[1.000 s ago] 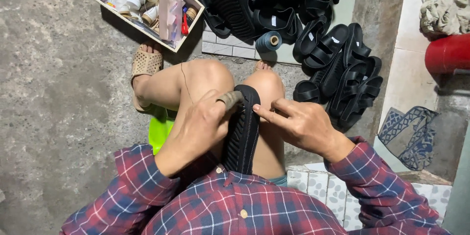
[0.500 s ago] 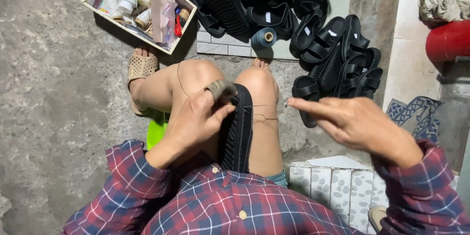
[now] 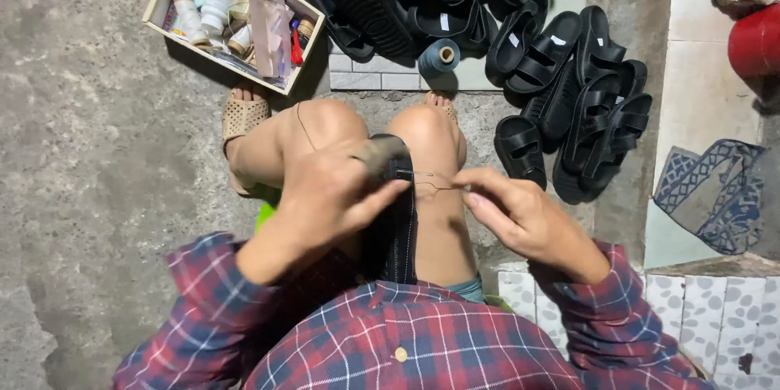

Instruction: Hand-stitching the sole of a black sandal using an awl and thread.

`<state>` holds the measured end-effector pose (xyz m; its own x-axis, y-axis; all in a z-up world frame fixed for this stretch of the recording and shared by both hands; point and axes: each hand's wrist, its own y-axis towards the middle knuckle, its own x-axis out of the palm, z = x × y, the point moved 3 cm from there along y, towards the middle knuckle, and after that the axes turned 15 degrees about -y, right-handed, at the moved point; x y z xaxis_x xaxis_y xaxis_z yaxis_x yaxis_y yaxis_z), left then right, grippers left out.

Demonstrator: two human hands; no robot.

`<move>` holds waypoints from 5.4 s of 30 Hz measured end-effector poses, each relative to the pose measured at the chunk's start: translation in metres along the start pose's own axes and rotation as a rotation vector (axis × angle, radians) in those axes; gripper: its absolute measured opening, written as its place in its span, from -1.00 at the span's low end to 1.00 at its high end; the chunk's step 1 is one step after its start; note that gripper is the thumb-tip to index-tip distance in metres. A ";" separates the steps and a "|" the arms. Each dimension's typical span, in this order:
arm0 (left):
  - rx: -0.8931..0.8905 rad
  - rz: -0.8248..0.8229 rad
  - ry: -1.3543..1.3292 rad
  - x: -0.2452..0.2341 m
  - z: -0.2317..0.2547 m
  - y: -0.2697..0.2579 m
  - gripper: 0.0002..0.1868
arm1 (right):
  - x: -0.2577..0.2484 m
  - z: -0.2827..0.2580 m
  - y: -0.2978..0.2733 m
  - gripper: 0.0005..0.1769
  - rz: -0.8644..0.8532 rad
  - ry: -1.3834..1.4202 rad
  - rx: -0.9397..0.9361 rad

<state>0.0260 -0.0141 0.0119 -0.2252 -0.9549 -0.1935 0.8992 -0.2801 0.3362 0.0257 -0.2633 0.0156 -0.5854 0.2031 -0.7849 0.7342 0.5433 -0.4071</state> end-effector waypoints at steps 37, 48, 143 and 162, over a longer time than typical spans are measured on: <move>-0.393 -0.449 0.259 -0.020 -0.038 -0.042 -0.59 | -0.031 0.014 -0.048 -0.62 1.026 0.860 -0.310; -0.430 -0.163 -0.670 -0.008 -0.043 -0.005 -0.69 | 0.024 -0.055 0.021 -0.83 0.500 -0.046 -0.190; 0.051 -0.001 0.346 0.011 -0.066 -0.028 -0.15 | 0.026 -0.030 0.032 -0.68 0.317 -0.473 -0.307; -0.102 -0.184 -0.141 -0.017 -0.018 -0.057 -0.87 | 0.026 -0.035 0.037 -0.76 0.406 -0.177 -0.312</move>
<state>-0.0150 0.0196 -0.0210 -0.4326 -0.8948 -0.1099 0.8697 -0.4463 0.2106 0.0255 -0.2095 -0.0038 -0.1893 0.3211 -0.9280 0.7366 0.6713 0.0820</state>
